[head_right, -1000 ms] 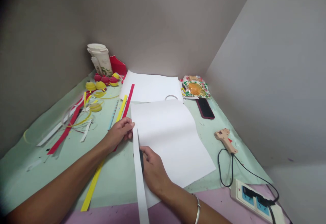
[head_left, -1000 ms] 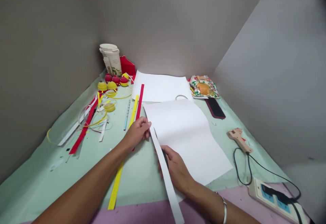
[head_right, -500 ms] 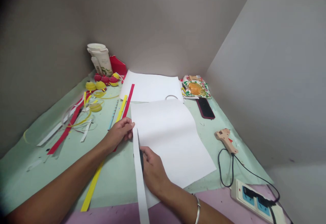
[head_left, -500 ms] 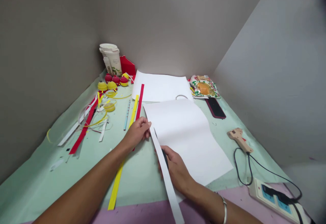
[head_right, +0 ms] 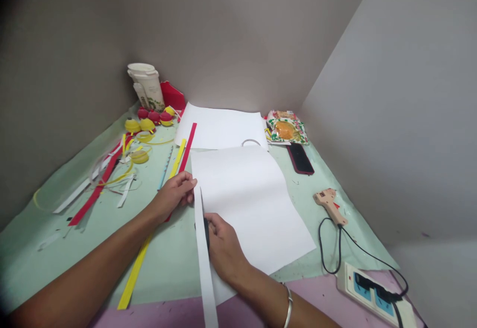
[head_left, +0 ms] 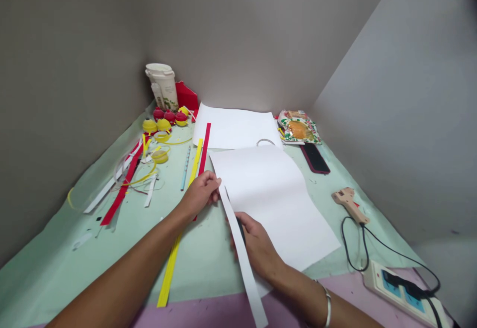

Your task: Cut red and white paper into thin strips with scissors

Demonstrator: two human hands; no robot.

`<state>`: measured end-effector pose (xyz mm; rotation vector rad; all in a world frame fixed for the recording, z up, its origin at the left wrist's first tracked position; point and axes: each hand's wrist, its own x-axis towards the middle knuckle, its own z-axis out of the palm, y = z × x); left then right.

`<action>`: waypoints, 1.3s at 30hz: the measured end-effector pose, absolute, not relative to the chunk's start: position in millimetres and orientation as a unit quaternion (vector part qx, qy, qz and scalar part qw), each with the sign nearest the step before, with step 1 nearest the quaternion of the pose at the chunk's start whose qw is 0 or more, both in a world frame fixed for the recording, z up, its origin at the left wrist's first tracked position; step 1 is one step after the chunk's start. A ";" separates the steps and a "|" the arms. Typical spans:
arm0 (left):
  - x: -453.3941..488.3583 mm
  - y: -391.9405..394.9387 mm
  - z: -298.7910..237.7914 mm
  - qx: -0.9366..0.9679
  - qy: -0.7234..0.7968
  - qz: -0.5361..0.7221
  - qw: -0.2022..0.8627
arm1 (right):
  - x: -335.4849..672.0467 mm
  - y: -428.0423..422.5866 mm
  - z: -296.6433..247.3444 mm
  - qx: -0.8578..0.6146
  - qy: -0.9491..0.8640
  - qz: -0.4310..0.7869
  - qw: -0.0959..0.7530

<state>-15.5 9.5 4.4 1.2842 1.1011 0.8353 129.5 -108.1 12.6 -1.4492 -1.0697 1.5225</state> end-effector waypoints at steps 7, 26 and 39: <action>-15.6 9.8 2.8 0.552 0.468 0.359 0.589 | 128.9 -105.2 9.5 -0.560 -0.427 0.595 0.387; -15.9 10.8 1.0 0.551 0.472 0.360 0.587 | 129.3 -105.8 10.1 -0.561 -0.433 0.586 0.393; -15.7 10.8 1.3 0.566 0.463 0.355 0.582 | 129.3 -101.9 10.1 -0.563 -0.436 0.584 0.389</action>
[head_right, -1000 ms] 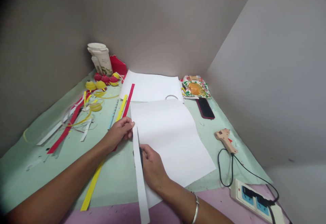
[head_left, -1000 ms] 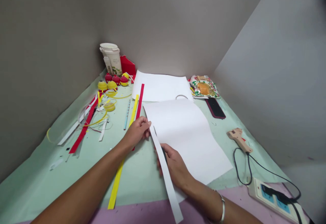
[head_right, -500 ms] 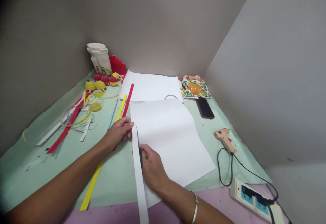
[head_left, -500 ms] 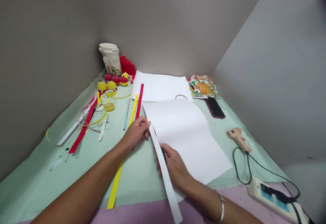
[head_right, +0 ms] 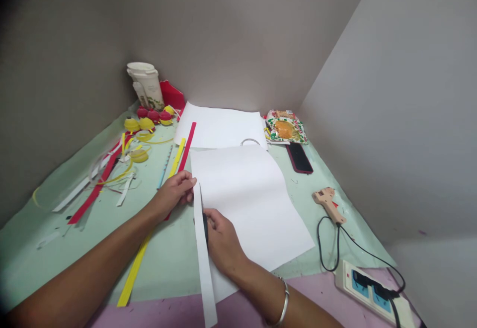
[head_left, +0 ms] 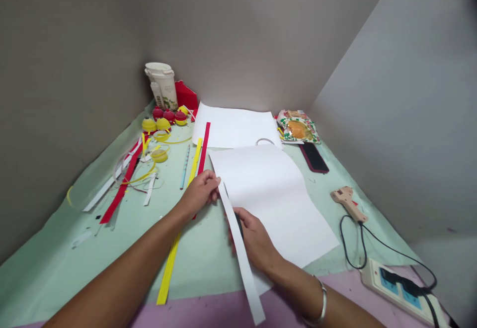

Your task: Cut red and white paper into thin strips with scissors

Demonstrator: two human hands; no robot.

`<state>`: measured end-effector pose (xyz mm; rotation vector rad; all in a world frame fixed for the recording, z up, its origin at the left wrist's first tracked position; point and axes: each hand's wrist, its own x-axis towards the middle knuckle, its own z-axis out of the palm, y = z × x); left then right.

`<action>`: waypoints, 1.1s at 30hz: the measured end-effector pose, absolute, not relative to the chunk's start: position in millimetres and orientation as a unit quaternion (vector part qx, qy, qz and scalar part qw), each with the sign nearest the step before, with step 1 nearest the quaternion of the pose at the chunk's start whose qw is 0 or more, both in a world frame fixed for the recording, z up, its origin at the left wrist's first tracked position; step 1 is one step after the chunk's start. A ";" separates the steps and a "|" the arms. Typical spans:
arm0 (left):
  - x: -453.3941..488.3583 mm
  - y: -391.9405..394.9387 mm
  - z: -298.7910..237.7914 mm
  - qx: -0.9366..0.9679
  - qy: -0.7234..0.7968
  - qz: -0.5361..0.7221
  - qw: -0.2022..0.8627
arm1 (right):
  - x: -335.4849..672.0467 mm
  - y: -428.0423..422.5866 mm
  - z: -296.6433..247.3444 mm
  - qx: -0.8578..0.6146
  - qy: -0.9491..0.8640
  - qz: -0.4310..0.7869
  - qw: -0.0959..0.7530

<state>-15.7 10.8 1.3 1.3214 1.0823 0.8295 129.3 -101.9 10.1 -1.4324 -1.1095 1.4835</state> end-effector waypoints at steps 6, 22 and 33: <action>-15.5 11.0 1.8 0.562 0.471 0.350 0.583 | 129.0 -101.7 12.1 -0.565 -0.433 0.584 0.389; -15.3 11.4 1.2 0.566 0.480 0.348 0.573 | 129.4 -102.8 7.3 -0.563 -0.441 0.583 0.386; -15.4 11.7 -0.7 0.568 0.476 0.351 0.572 | 129.4 -101.2 10.8 -0.563 -0.441 0.580 0.390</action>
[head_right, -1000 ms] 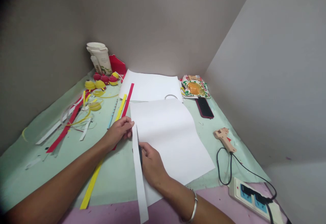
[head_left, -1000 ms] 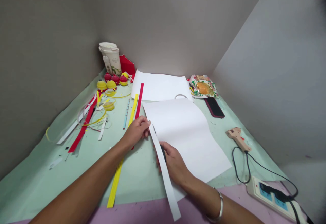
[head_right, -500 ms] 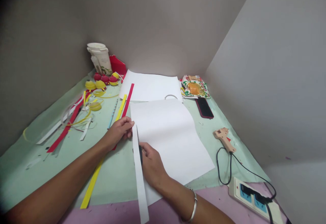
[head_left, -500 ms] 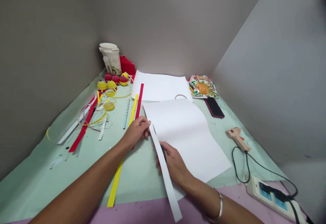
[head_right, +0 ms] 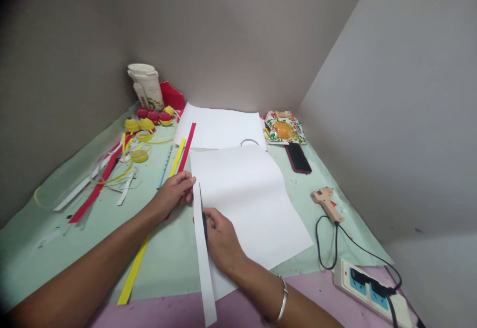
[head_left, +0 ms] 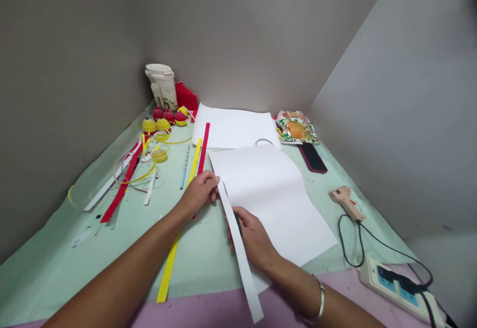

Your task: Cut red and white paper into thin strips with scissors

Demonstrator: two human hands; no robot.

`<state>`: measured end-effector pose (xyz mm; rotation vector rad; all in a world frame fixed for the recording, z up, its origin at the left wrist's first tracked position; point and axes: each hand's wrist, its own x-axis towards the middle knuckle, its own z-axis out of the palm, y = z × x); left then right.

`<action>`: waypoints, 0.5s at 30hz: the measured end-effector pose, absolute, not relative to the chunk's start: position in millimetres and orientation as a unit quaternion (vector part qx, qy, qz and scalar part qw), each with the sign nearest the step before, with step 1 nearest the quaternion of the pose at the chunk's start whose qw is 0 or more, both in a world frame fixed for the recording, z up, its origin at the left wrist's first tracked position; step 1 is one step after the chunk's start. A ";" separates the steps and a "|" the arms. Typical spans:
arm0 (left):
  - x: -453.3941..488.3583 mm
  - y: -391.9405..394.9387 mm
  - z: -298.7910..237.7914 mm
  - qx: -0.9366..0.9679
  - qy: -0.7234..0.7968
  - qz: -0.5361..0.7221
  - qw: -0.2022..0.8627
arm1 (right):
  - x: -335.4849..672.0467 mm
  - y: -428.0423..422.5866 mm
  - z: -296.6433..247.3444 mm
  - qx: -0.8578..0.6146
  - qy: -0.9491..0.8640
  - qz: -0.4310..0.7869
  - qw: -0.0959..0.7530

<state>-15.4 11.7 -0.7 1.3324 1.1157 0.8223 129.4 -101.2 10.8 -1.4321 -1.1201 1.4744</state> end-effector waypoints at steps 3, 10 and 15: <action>-15.8 12.5 -3.2 0.569 0.471 0.350 0.577 | 131.2 -99.1 9.2 -0.561 -0.440 0.582 0.392; -16.1 12.4 -4.1 0.571 0.467 0.346 0.579 | 132.1 -98.5 9.6 -0.561 -0.444 0.582 0.387; -15.4 11.8 -1.4 0.571 0.469 0.343 0.580 | 132.1 -98.6 8.4 -0.563 -0.453 0.571 0.390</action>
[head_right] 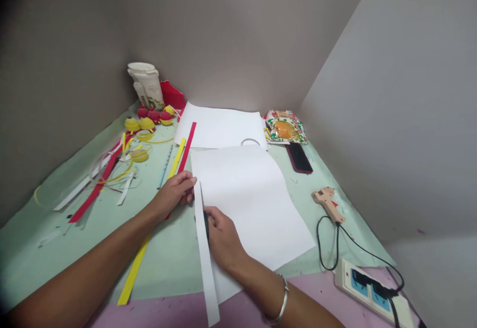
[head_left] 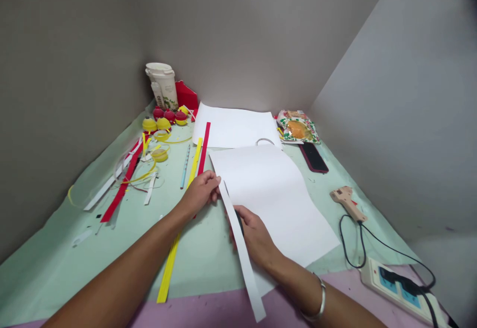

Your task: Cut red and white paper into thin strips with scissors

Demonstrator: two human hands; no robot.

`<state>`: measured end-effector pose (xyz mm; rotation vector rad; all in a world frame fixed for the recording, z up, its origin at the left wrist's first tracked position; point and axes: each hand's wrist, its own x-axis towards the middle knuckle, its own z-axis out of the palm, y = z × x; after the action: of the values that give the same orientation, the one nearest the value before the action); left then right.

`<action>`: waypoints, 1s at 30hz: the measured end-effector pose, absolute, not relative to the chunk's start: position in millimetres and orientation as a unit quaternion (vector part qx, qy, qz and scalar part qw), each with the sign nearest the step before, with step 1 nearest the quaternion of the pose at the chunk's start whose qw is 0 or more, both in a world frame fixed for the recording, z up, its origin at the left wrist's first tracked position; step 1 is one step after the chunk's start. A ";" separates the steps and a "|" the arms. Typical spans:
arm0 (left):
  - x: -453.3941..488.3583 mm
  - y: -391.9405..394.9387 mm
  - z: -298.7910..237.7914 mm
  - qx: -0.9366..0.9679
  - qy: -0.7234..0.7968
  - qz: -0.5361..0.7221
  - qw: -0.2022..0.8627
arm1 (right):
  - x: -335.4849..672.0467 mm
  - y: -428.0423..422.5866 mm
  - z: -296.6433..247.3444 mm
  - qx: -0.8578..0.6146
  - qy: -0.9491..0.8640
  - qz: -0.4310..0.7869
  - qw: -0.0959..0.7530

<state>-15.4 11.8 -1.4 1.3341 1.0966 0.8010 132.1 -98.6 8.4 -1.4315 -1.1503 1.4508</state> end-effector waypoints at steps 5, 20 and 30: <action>-15.9 11.4 -0.5 0.576 0.468 0.342 0.576 | 132.3 -99.0 10.6 -0.562 -0.450 0.574 0.389; -15.4 11.2 -4.1 0.593 0.466 0.342 0.560 | 132.4 -99.9 8.3 -0.561 -0.450 0.576 0.389; -15.8 10.4 -3.8 0.598 0.460 0.345 0.559 | 132.0 -96.5 9.9 -0.548 -0.438 0.590 0.400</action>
<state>-15.8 10.4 -3.8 1.4091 1.0852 0.8131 132.0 -96.5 9.9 -1.3869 -1.1075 1.4912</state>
